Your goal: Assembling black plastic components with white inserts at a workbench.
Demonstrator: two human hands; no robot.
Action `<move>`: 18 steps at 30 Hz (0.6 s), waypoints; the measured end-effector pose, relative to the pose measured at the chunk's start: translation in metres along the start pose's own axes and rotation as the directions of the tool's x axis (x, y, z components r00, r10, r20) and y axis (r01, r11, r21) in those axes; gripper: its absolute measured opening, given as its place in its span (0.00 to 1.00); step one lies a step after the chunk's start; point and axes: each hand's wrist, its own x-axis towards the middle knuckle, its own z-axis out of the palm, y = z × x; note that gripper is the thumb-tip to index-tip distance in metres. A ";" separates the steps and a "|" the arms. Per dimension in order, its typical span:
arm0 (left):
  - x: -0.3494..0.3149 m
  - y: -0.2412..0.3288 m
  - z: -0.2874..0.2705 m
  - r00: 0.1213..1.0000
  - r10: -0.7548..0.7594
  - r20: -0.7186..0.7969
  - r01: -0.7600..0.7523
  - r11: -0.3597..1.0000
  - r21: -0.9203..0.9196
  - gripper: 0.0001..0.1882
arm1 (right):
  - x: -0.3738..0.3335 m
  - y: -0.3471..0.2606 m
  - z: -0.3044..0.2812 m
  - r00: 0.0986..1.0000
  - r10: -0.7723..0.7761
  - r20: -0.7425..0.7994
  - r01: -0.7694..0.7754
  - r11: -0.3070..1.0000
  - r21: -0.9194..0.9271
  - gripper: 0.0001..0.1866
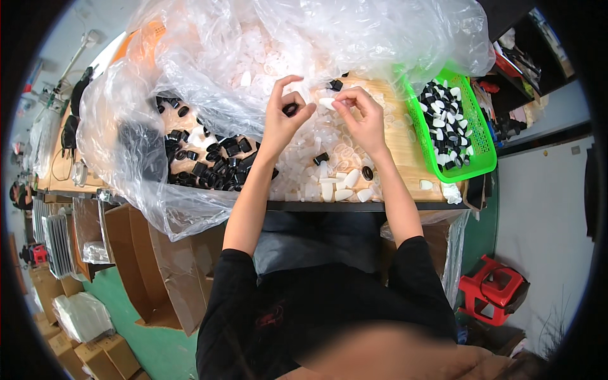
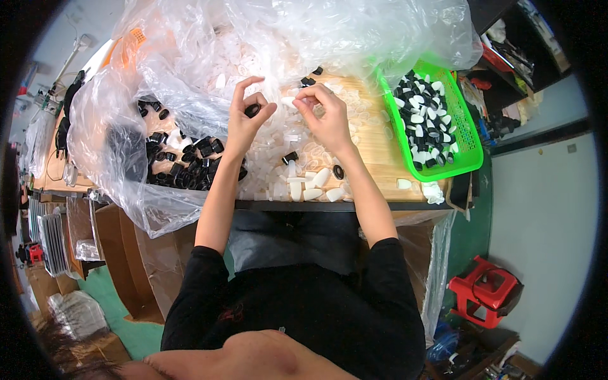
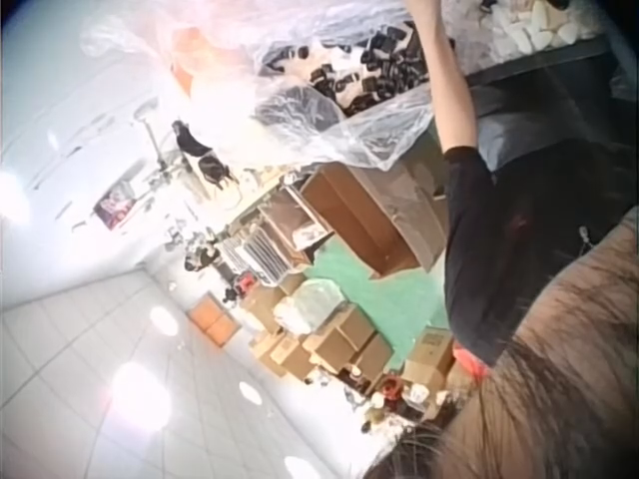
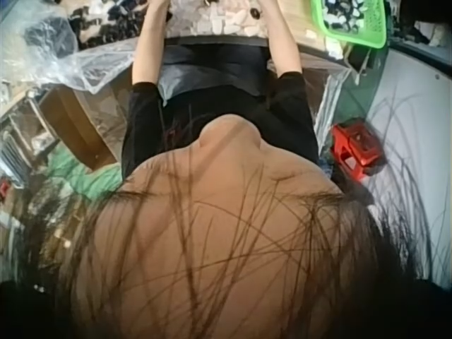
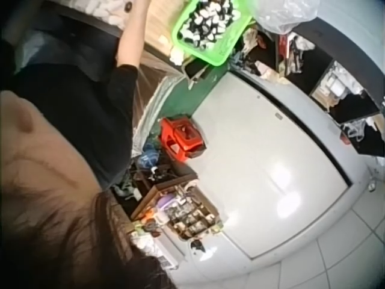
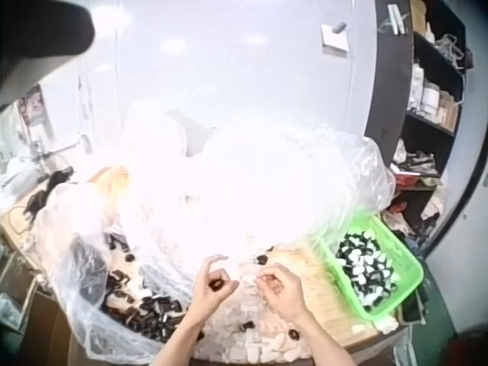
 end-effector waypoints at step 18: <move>-0.001 -0.019 -0.002 0.999 0.044 0.010 -0.045 0.970 0.240 0.15 | 0.001 0.001 0.002 0.999 -0.010 -0.041 0.010 1.000 0.014 0.06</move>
